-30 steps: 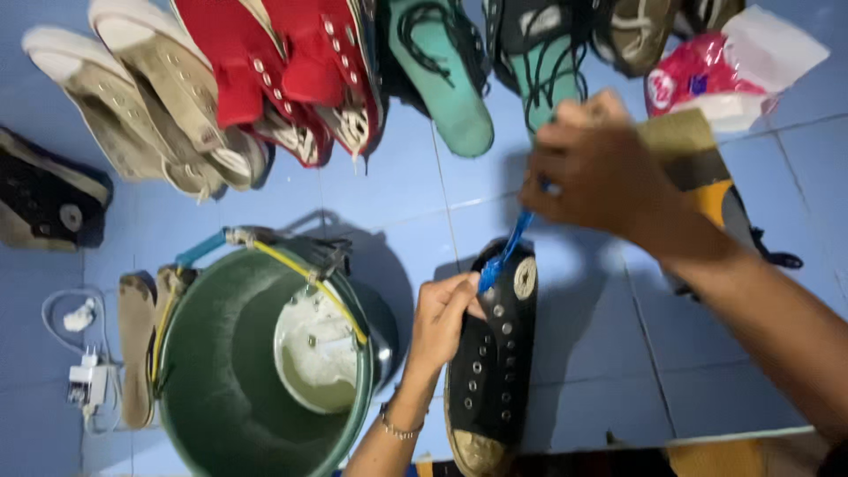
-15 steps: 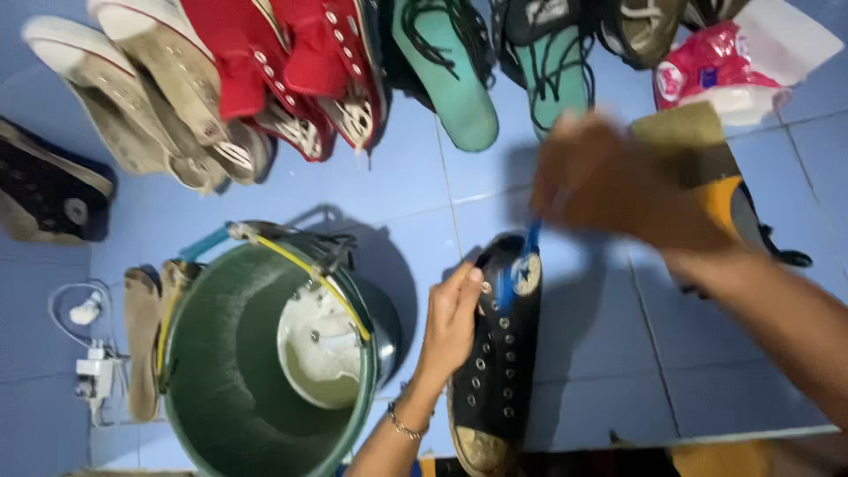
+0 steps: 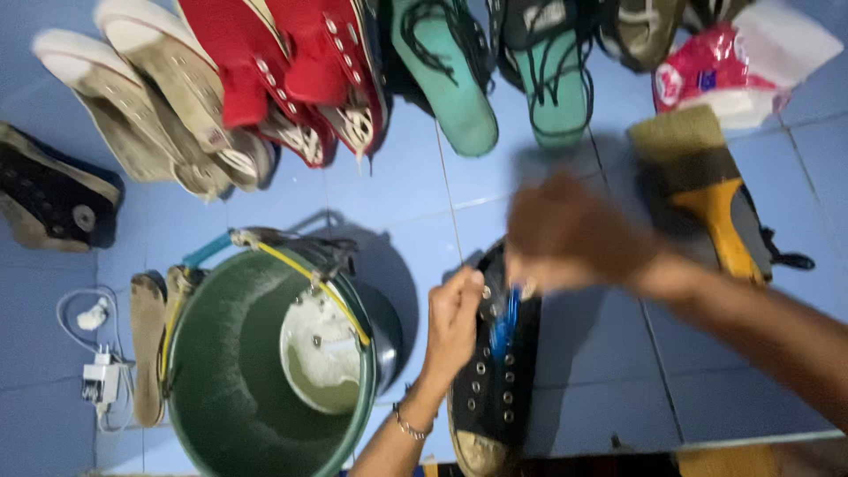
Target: The person cleans a black canvas shoe by hand using a toothbrush and soapy water from a green bucket, repeatedly dipping the brush and scrubbing the canvas and the rubber parts.
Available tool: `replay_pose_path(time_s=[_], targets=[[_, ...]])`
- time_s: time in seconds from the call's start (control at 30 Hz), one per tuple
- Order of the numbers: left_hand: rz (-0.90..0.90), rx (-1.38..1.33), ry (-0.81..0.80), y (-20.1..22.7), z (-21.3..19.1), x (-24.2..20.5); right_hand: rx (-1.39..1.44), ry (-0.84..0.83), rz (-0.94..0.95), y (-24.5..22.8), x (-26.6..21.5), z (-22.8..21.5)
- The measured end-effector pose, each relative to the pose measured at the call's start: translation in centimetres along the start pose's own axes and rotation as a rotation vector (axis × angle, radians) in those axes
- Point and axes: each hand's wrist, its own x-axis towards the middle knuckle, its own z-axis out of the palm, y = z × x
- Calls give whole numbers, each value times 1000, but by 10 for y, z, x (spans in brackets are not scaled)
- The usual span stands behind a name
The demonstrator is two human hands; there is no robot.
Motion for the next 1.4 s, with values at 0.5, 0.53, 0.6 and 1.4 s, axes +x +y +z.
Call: replay_pose_path(time_s=[0.5, 0.53, 0.6, 1.4], targets=[[62, 95, 71, 21, 3, 1, 78, -9, 1, -12, -83, 53], [73, 88, 63, 17, 4, 2, 63, -10, 2, -4, -78, 44], [43, 36, 100, 6, 4, -5, 219, -73, 101, 4, -73, 28], [-108, -141, 186, -24, 5, 2, -97, -270, 266, 11, -101, 24]])
